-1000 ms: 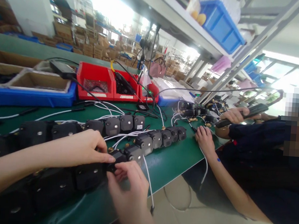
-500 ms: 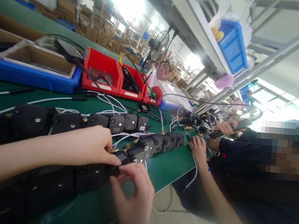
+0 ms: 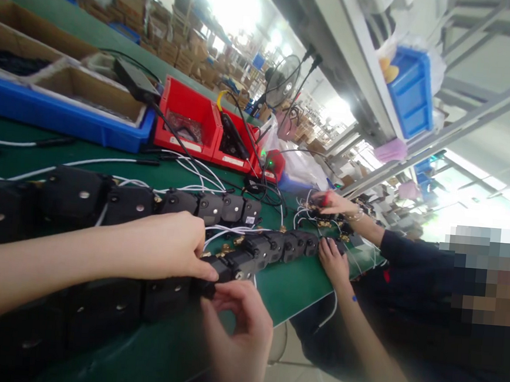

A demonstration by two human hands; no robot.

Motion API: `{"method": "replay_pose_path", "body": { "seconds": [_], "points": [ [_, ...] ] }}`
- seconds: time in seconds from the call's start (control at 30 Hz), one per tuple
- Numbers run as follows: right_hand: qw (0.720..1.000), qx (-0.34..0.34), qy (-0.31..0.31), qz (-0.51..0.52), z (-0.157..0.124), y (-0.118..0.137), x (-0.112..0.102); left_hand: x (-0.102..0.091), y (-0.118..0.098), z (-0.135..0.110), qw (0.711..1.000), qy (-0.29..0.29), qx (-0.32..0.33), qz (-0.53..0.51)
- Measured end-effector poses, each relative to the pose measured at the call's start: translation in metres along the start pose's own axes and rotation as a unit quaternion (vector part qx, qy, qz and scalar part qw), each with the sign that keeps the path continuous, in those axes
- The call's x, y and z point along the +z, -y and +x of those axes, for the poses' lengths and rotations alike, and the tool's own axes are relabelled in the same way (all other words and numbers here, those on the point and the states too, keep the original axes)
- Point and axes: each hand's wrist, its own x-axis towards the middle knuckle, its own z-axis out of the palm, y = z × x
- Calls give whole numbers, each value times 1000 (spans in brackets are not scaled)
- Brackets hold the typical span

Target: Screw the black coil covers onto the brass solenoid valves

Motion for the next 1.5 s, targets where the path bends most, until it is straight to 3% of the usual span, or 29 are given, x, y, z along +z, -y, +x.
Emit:
{"method": "replay_pose_path", "body": {
  "seconds": [0.23, 0.83, 0.97, 1.03, 1.13, 1.23, 1.33, 1.5],
  "points": [
    [1000, 2, -17, -4, 0, 1, 3, 0, -1, -2, 1000, -5, 5, -3],
    [998, -35, 27, -45, -5, -7, -3, 5, 6, 3, 1000, -11, -4, -22],
    [997, -53, 7, -55, -5, -5, -4, -5, 0, -7, 993, -27, -42, -110],
    [997, -65, -10, -39, -6, -1, -7, -10, -7, -21, 961, -16, -68, -266],
    [994, -101, -30, 1, -7, 12, -13, -5, -19, -48, 848, 16, -71, -525],
    [988, -139, -24, 56, -5, 33, -19, 11, -30, -73, 765, 32, -88, -637],
    [983, -166, 41, 69, -1, 54, -26, 30, -38, -87, 737, 35, -105, -667],
    [979, -124, 160, 20, -1, 68, -30, 52, -46, -93, 735, -23, -147, -661]
  ]
}}
